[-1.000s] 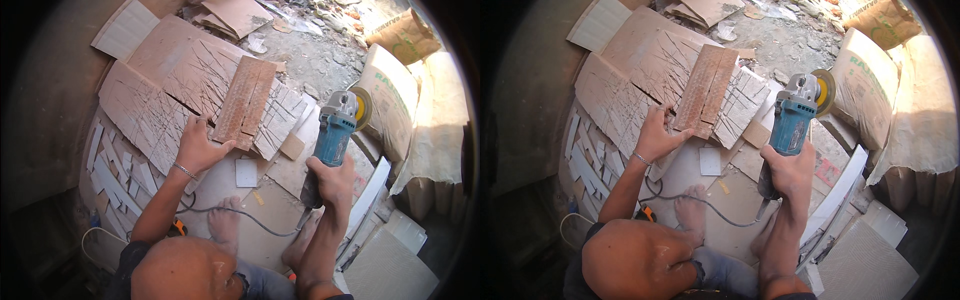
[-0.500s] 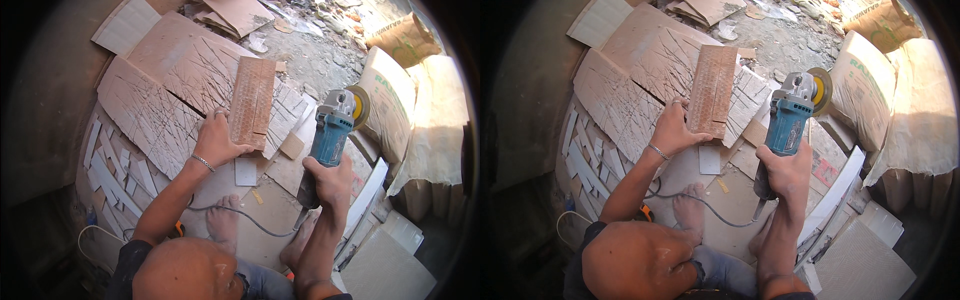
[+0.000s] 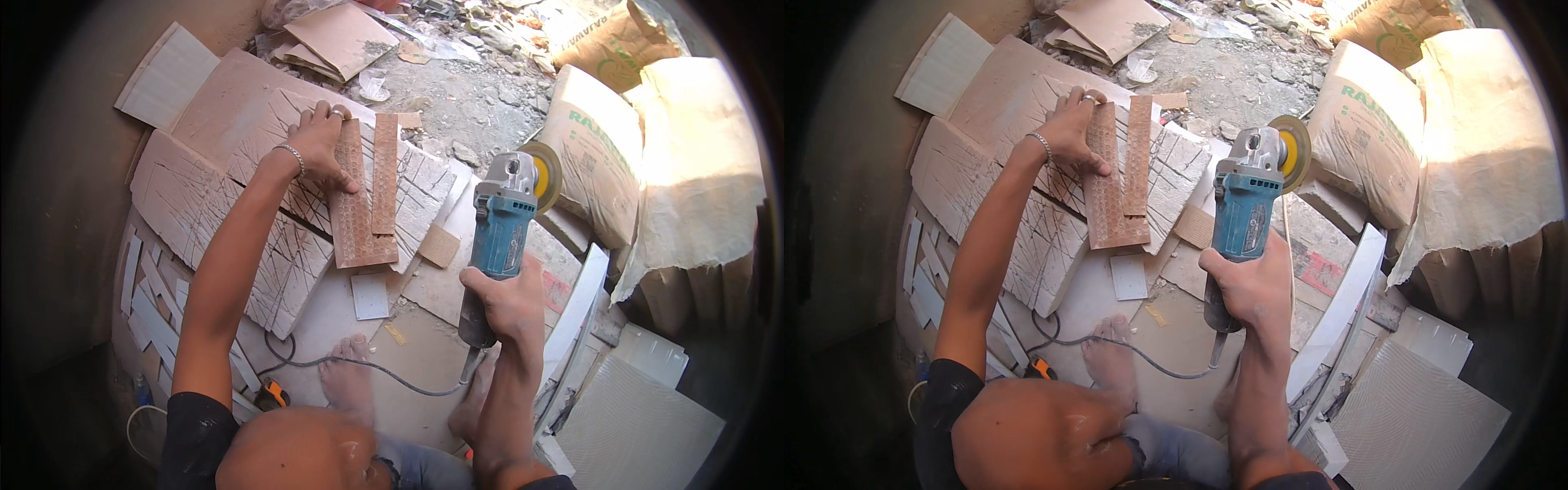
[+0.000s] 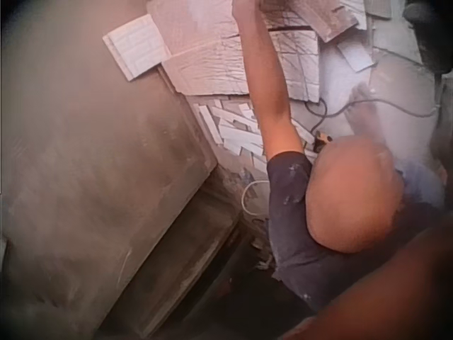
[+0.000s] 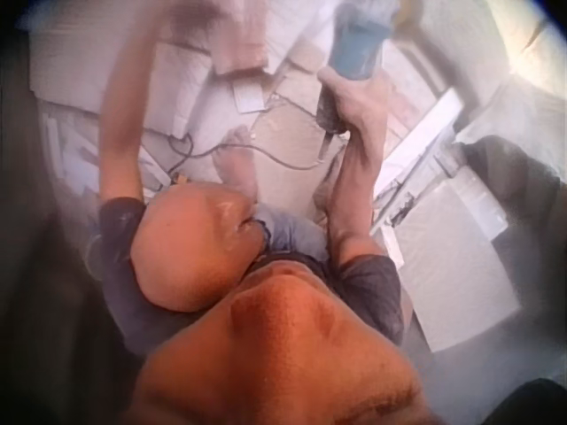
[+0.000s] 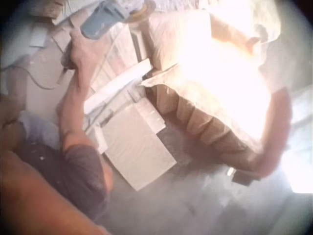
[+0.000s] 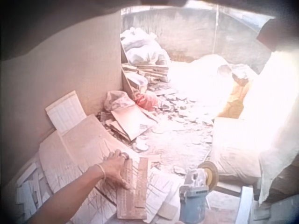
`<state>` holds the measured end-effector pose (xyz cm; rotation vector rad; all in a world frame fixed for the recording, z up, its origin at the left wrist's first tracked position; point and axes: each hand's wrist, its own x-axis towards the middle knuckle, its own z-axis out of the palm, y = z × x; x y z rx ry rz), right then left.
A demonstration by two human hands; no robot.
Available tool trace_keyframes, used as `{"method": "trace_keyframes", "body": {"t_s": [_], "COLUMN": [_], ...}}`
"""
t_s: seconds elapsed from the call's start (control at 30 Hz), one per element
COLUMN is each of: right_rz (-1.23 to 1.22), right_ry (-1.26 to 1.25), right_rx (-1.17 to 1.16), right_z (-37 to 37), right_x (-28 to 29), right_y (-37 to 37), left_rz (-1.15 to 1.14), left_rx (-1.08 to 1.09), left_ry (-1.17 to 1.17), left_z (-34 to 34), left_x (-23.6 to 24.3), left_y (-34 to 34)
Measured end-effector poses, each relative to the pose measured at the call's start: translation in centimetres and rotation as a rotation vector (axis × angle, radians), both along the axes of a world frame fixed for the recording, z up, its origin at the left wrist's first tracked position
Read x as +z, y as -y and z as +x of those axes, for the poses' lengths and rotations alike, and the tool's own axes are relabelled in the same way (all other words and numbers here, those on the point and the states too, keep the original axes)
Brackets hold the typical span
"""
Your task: The person uses an angle grinder to cut and shape white ceramic tiles. They position the tiles on a cardboard-covered floor, cut along marked lines, and grind the edges to smooth them. The person handles multiple tiles one at a time, adjusting their position as needed.
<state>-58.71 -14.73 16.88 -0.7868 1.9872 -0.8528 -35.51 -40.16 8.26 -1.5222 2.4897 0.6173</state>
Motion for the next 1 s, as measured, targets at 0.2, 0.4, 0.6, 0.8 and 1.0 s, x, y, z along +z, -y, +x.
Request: {"method": "trace_keyframes", "body": {"t_s": [0.2, 0.4, 0.6, 0.8, 1.0], "right_rz": [-0.028, -0.044, -0.099, -0.185, -0.257], "right_ry": [0.072, 0.057, 0.183, 0.300, 0.116], "right_rx": [0.003, 0.025, 0.124, 0.190, 0.147], "right_z": [-0.3, -0.3, 1.2, 2.0, 2.3], "right_x": [-0.2, 0.5, 0.8, 1.4, 1.5], "right_y": [-0.2, 0.1, 1.1, 2.0, 3.1], "left_rz": [-0.071, 0.469, 1.241, 1.188, 0.628], "left_rx": [0.151, 0.235, 0.197, 0.326, 0.376], "left_ry": [0.096, -0.738, -1.226, -1.402, -1.133], "left_z": [3.4, 0.9, -6.2, -8.3, -9.5], "left_x": [1.6, 3.2, 1.7, 2.0, 3.8], "left_y": [-2.2, -16.5, -25.6, -25.1, -23.4]}}
